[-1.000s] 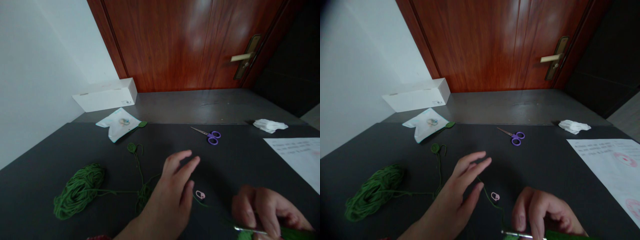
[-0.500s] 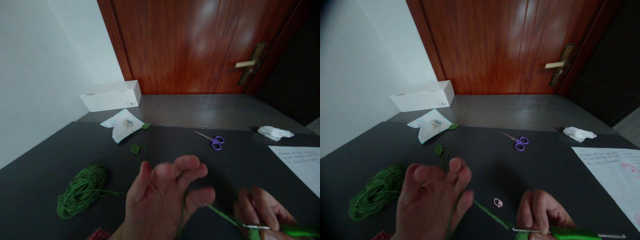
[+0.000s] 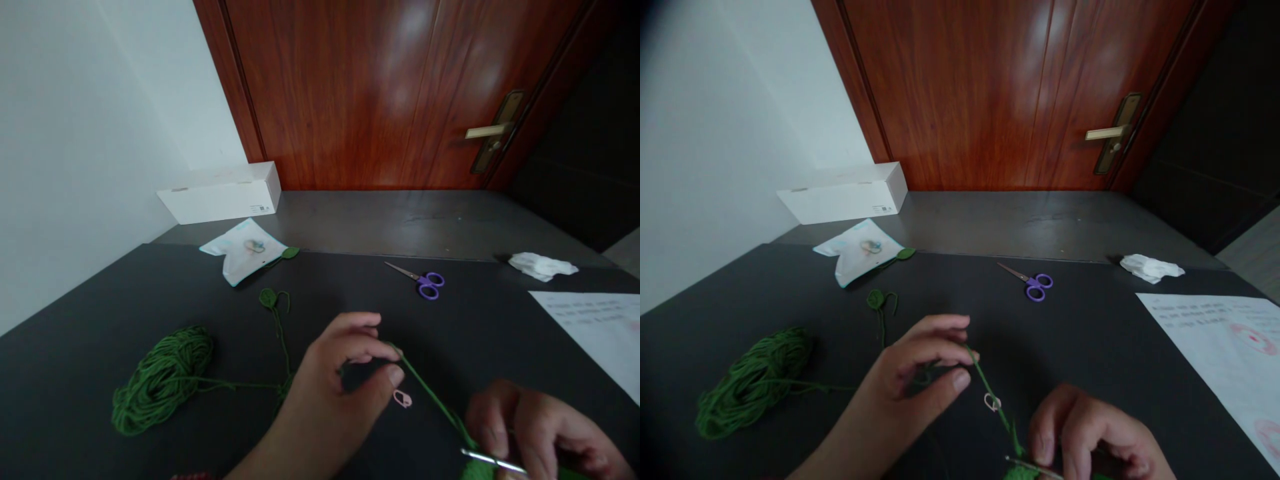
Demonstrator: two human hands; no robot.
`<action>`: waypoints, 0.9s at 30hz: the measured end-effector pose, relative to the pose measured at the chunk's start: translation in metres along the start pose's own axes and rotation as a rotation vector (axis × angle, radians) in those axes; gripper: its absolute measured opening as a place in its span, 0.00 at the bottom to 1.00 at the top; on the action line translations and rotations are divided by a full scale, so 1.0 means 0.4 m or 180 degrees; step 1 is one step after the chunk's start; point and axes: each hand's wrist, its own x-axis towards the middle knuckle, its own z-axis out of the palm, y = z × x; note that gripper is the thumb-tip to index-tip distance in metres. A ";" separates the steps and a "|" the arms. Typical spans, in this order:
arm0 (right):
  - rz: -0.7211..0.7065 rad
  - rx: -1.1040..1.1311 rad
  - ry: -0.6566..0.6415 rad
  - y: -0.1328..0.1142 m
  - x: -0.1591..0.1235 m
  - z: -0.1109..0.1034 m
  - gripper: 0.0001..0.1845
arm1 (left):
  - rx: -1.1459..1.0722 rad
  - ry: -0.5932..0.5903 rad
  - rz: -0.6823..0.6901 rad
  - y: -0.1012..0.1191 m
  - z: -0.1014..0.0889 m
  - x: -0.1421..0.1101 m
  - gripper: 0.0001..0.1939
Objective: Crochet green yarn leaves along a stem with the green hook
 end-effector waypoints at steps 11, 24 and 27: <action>-0.0207 -0.0182 -0.0086 -0.023 0.023 0.017 0.15 | 0.0741 -0.0316 0.2000 -0.046 0.033 -0.017 0.17; -0.0069 0.0105 -0.0054 -0.008 0.012 0.020 0.15 | 0.0871 0.0120 0.2364 -0.024 0.060 -0.020 0.04; -0.0304 -0.0155 -0.0024 -0.003 0.001 0.011 0.17 | 0.1295 0.0787 0.2816 -0.045 0.080 -0.027 0.07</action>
